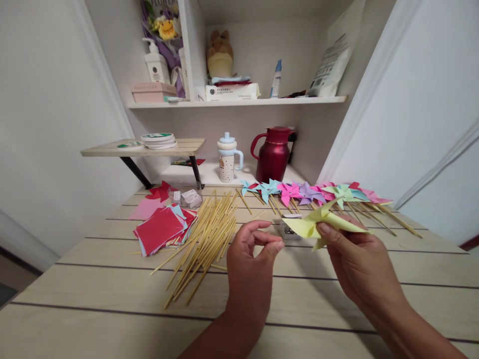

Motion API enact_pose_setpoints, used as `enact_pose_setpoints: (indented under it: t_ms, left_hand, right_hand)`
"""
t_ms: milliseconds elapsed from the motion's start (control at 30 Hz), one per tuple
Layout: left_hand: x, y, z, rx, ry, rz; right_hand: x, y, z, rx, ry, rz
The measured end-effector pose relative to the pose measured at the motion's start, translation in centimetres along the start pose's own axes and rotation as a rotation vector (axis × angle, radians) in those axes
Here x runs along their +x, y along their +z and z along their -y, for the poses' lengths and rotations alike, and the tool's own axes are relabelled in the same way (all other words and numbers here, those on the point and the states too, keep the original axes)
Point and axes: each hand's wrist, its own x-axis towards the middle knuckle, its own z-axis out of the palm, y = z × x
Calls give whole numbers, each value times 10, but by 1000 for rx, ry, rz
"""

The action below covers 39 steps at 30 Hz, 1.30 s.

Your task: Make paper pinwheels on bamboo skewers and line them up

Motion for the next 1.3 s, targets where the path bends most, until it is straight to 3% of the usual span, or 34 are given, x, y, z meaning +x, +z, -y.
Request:
enact_pose_setpoints:
  t_ms: [200, 400, 600, 900, 1067, 1233, 1300]
  left_hand:
    - [2, 0, 3, -5, -39, 3]
    - [3, 4, 37, 172, -116, 202]
    - [17, -9, 53, 458, 96, 132]
    - [22, -20, 20, 545, 387, 113]
    - [43, -59, -12, 919, 466, 291]
    - [59, -123, -45, 1460, 464, 186]
    - [58, -143, -50, 1584, 456, 196]
  right_hand:
    - [-1, -1, 0, -12, -1, 16]
    - [-1, -1, -3, -18, 22, 41]
    - [3, -1, -4, -9, 5, 21]
    - [5, -1, 0, 71, 43, -47]
    - [7, -1, -1, 60, 9, -21]
    - [7, -2, -1, 57, 47, -11]
    - [6, -3, -2, 36, 62, 4]
